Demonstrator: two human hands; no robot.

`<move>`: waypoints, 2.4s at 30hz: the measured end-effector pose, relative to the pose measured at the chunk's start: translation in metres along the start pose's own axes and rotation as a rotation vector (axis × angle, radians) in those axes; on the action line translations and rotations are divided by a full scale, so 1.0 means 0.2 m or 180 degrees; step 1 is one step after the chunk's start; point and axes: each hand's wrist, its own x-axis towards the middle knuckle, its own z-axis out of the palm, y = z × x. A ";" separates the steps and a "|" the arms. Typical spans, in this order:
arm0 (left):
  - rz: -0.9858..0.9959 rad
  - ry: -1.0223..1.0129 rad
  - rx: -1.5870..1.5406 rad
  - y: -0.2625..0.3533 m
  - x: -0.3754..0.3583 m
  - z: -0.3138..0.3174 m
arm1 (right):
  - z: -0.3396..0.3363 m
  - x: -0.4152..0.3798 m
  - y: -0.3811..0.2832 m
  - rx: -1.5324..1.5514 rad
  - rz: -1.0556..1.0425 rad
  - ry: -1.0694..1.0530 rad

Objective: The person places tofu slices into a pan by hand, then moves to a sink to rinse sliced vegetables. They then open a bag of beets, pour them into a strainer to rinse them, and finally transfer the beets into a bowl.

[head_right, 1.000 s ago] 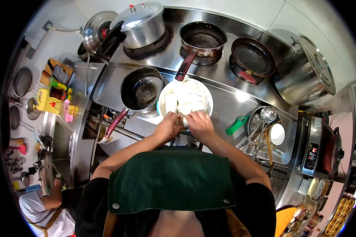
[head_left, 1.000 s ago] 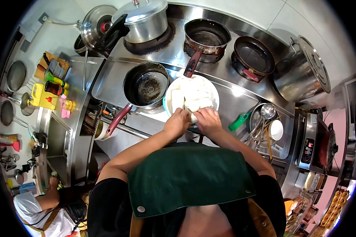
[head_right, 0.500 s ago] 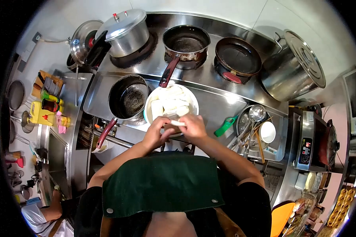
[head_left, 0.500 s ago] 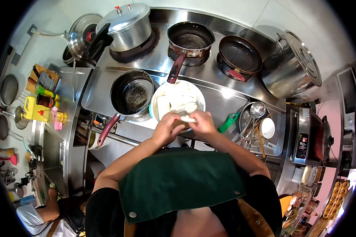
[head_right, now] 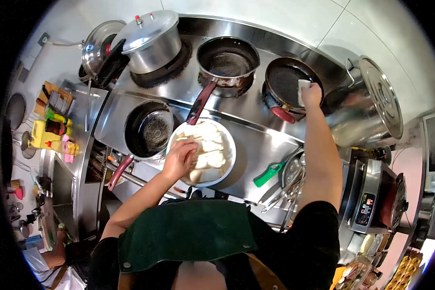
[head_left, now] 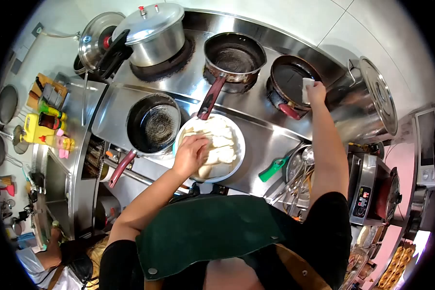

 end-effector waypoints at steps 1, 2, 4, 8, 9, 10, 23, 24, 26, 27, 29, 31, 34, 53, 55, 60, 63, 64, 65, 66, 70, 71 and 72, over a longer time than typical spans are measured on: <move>-0.0003 -0.0108 -0.0028 0.01 0.01 0.00 | 0.04 0.05 0.01 -0.0262 0.0105 -0.0041; 0.0001 -0.0207 -0.0078 0.03 0.02 -0.01 | 0.09 0.10 0.02 -0.0272 0.0182 -0.0193; 0.0006 -0.0330 -0.0036 0.08 0.01 -0.03 | 0.23 0.15 0.04 -0.0246 0.0239 -0.0303; -0.0068 -0.0465 0.0242 0.08 -0.07 0.00 | 0.31 0.23 0.01 -0.0266 0.0231 -0.0599; -0.0174 -0.0450 0.0201 0.07 -0.09 0.01 | 0.29 0.23 -0.01 -0.0552 0.0069 -0.0605; -0.0186 -0.0456 0.0221 0.07 -0.10 0.01 | 0.28 0.22 -0.02 -0.0842 -0.0089 -0.0615; 0.0091 -0.0335 0.0329 0.13 -0.15 0.00 | 0.26 0.16 -0.03 -0.1192 -0.0344 -0.0839; 0.0096 -0.0333 0.0333 0.14 -0.15 0.00 | 0.28 0.13 -0.05 -0.1150 -0.0463 -0.0865; 0.0279 -0.0325 0.0470 0.15 -0.14 -0.01 | 0.37 0.16 -0.02 -0.1053 -0.0763 -0.0974; 0.0265 -0.0325 0.0475 0.15 -0.14 0.00 | 0.34 0.11 -0.10 -0.1098 -0.0814 -0.0976; 0.0336 -0.0297 0.0569 0.15 -0.16 0.01 | 0.30 0.04 -0.21 -0.0572 -0.0897 -0.0956; 0.0250 -0.0315 0.0562 0.16 -0.16 0.00 | 0.26 -0.02 -0.31 0.0262 -0.1353 -0.0720; 0.0198 -0.0365 0.0521 0.15 -0.16 0.01 | 0.10 -0.33 -0.56 0.1153 -0.1460 -0.1136; 0.0287 0.0451 -0.0087 0.18 -0.12 -0.04 | 0.05 -1.54 -0.53 0.1114 -0.2751 -0.2047; 0.0265 0.0483 -0.0087 0.15 -0.14 -0.05 | 0.00 -1.49 -0.56 0.2110 -0.0757 -0.2952; 0.0422 -0.0188 0.0375 0.14 -0.11 0.00 | -0.13 -1.14 -0.55 0.3197 0.0199 -0.2322; 0.0406 -0.0419 0.0632 0.15 -0.09 0.04 | -0.19 -0.81 -0.49 0.3228 0.0551 -0.1888; 0.0380 -0.0418 0.0730 0.15 -0.09 0.05 | -0.17 -0.67 -0.41 0.3181 0.0603 -0.1694; 0.0350 -0.0417 0.0829 0.15 -0.08 0.06 | -0.12 -0.54 -0.32 0.3132 0.0655 -0.1505; 0.0311 -0.0412 0.0832 0.17 -0.07 0.05 | -0.10 -0.41 -0.25 0.2400 0.0348 -0.1241; 0.0209 -0.0444 0.0883 0.16 -0.05 0.05 | 0.03 -0.01 -0.02 0.0330 -0.0040 -0.0661; 0.0258 -0.0505 0.0959 0.16 -0.05 0.04 | 0.07 0.06 0.01 0.0334 -0.0036 -0.0656; 0.0299 -0.0572 0.1035 0.16 -0.04 0.04 | 0.10 0.09 0.03 0.0179 0.0029 -0.0712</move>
